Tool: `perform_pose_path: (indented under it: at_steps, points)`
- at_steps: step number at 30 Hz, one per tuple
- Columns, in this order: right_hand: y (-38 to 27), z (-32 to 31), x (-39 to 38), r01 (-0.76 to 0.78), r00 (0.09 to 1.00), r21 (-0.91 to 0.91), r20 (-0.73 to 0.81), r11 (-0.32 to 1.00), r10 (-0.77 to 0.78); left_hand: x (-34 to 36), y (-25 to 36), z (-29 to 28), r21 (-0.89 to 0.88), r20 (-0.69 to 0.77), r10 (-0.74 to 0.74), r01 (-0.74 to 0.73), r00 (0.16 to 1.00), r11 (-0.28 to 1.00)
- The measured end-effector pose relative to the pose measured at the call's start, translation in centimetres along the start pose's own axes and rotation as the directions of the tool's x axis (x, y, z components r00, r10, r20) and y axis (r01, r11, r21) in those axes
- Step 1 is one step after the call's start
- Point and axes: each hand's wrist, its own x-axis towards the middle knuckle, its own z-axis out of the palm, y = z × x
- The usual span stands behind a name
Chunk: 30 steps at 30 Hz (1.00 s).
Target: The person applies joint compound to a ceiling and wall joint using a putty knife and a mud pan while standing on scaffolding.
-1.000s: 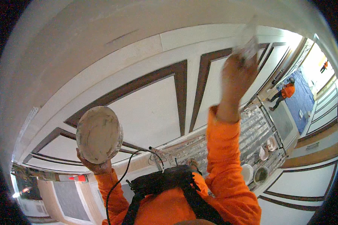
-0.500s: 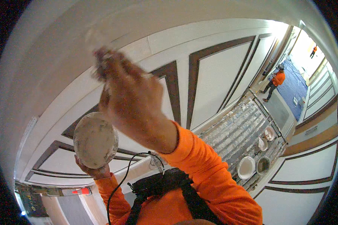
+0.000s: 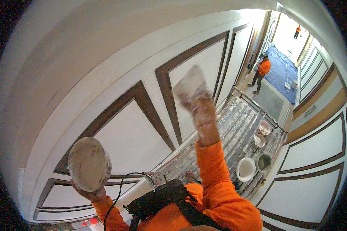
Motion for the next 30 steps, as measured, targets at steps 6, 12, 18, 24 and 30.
perform_pose_path:
  at_steps: [6, 12, 18, 24, 30]
  points:
    - [-6.3, 0.3, 14.3, 0.657, 0.497, -0.736, 0.26, 0.164, -0.828, -1.5, 0.4, 8.3, 0.202, 0.173, 0.176, -0.21, 0.969, 0.957]
    - [-0.4, 4.4, 19.0, 0.559, 0.268, -0.679, 0.692, -0.476, -0.67, -2.8, -0.2, 11.8, 0.349, 0.243, 0.333, -0.403, 0.911, 0.846]
    - [-2.6, 3.2, 12.5, 0.652, 0.517, -0.756, 0.382, 0.063, -0.766, -2.0, 1.6, 12.4, -0.159, -0.11, -0.13, 0.112, 0.985, 0.981]
    - [-13.4, -2.7, 23.8, 0.667, 0.622, -0.701, 0.338, 0.252, -0.707, -1.6, -1.1, 11.8, 0.126, -0.079, 0.002, 0.008, 0.997, 0.992]
    - [-7.6, 10.9, 11.6, 0.348, 0.732, -0.935, 0.227, 0.066, -0.643, -0.4, 1.0, 14.5, -0.214, -0.064, -0.231, 0.213, 0.971, 0.953]
